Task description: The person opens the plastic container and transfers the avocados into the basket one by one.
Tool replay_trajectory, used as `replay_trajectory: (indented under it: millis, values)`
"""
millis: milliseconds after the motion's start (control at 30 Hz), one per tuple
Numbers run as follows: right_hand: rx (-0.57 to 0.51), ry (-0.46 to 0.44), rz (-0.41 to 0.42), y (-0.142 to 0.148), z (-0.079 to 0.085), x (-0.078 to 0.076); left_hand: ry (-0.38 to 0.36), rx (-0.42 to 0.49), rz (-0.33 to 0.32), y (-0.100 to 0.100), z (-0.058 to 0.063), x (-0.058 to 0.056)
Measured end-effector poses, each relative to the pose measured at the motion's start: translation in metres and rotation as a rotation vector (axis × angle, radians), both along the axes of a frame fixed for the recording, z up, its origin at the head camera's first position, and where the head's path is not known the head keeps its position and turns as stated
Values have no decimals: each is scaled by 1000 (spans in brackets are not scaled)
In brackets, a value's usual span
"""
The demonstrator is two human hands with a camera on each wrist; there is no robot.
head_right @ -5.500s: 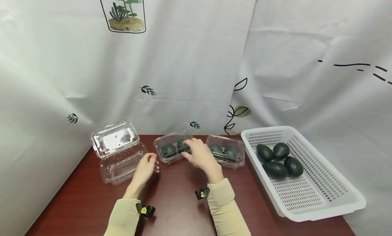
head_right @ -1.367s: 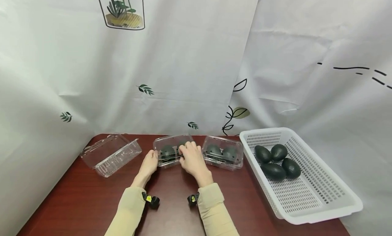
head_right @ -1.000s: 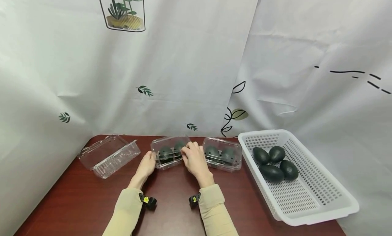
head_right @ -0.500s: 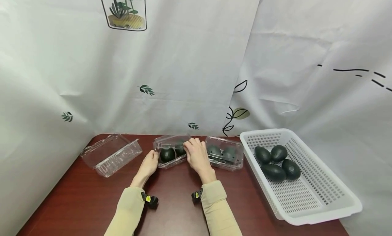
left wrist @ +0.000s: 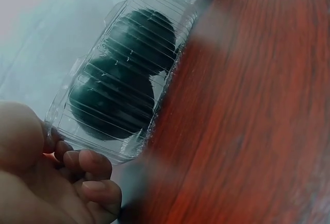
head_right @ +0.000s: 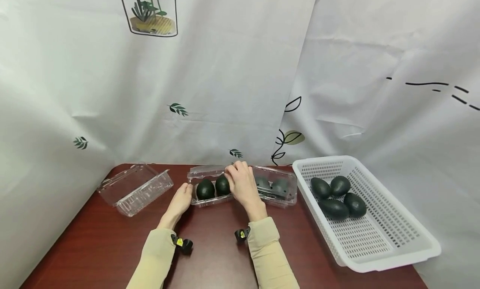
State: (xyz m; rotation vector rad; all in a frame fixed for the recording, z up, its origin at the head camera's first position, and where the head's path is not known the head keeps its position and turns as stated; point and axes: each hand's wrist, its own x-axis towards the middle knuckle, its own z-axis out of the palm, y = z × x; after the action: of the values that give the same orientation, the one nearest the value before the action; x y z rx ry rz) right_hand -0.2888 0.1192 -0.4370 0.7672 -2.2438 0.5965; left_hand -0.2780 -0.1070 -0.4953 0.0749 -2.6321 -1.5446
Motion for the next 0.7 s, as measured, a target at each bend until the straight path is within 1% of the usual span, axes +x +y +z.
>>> replay_trajectory:
  millis: [167, 333, 533, 700]
  values:
    - [-10, -8, -16, -8, 9, -4, 3, 66, 3, -2, -2, 1]
    - [32, 3, -44, -11, 26, -15, 19, 116, -3, 1, -2, 0]
    - [122, -11, -77, -12, 49, -34, 15, 132, -22, 0, 1, -2]
    - [221, -32, -73, -15, 57, -46, 1, 137, -10, -1, -2, 1]
